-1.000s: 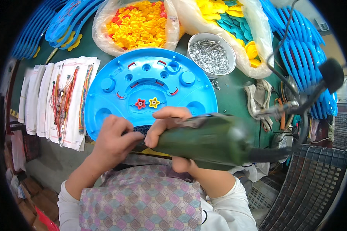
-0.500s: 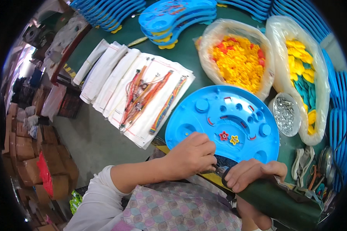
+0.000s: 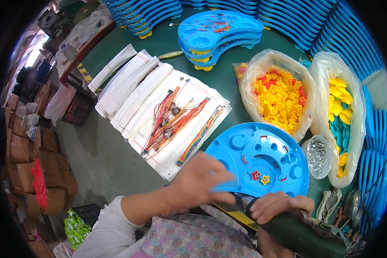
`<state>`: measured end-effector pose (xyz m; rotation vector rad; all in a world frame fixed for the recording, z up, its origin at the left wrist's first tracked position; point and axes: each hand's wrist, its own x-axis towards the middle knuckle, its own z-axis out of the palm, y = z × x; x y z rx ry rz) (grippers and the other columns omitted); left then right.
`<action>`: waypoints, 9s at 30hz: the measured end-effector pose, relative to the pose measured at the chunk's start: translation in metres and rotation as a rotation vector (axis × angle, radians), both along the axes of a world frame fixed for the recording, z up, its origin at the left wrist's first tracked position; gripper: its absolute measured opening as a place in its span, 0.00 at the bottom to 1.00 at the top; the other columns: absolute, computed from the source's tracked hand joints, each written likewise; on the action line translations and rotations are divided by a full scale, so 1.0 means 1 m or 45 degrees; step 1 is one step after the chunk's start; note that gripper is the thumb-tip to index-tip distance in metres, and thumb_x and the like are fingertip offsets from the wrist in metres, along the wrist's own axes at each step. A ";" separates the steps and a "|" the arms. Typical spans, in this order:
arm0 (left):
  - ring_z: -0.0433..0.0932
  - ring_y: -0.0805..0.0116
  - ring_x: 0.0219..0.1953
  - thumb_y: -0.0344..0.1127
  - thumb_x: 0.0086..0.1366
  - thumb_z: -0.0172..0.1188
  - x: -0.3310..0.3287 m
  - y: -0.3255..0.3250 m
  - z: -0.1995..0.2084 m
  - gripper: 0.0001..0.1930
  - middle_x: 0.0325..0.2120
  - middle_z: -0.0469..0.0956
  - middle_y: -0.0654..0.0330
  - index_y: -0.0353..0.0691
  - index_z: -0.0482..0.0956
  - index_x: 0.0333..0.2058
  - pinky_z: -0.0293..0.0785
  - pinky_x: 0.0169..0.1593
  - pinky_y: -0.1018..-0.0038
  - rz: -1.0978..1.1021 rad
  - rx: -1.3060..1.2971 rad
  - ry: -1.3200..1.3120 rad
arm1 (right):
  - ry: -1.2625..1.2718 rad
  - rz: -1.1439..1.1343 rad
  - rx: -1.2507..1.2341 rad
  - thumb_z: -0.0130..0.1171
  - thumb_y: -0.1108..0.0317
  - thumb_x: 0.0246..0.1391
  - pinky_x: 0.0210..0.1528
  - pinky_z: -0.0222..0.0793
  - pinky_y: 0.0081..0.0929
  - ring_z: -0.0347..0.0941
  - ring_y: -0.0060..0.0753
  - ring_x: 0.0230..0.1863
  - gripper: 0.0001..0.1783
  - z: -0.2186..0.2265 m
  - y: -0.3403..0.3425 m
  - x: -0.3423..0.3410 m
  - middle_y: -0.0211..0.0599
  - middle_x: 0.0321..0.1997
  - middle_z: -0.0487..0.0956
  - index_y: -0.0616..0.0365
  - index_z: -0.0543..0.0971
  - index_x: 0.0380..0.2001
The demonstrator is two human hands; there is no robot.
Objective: The person assembles small electronic components on a blue plastic tray using a green electric screwdriver. They place star-shaped plastic pieces and wires into the tray, then use the screwdriver to fasten screws into the components. The person repeats this process with multiple units, organizing parts from nearby bags and containers.
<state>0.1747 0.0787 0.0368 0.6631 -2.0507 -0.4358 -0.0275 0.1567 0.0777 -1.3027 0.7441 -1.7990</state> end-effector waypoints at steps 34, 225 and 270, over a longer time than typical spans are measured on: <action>0.77 0.75 0.34 0.39 0.67 0.68 0.129 -0.168 0.039 0.11 0.30 0.81 0.65 0.37 0.83 0.33 0.75 0.44 0.71 0.347 0.862 -0.125 | -0.090 -0.115 0.088 0.66 0.25 0.50 0.32 0.76 0.34 0.76 0.36 0.27 0.55 -0.006 0.007 -0.023 0.39 0.26 0.76 0.64 0.62 0.60; 0.73 0.52 0.52 0.27 0.46 0.71 -0.073 -0.034 -0.031 0.11 0.48 0.76 0.54 0.39 0.80 0.30 0.72 0.53 0.59 -0.141 0.200 -0.558 | 0.189 0.004 0.301 0.63 0.16 0.35 0.43 0.81 0.32 0.82 0.36 0.37 0.66 -0.047 -0.048 -0.043 0.42 0.35 0.83 0.66 0.64 0.60; 0.70 0.50 0.60 0.30 0.48 0.71 -0.076 -0.034 -0.036 0.07 0.53 0.76 0.56 0.40 0.83 0.28 0.70 0.56 0.54 -0.108 0.127 -0.548 | 0.089 0.030 0.311 0.66 0.19 0.37 0.40 0.80 0.31 0.80 0.33 0.34 0.57 -0.044 -0.048 -0.034 0.41 0.33 0.81 0.61 0.68 0.52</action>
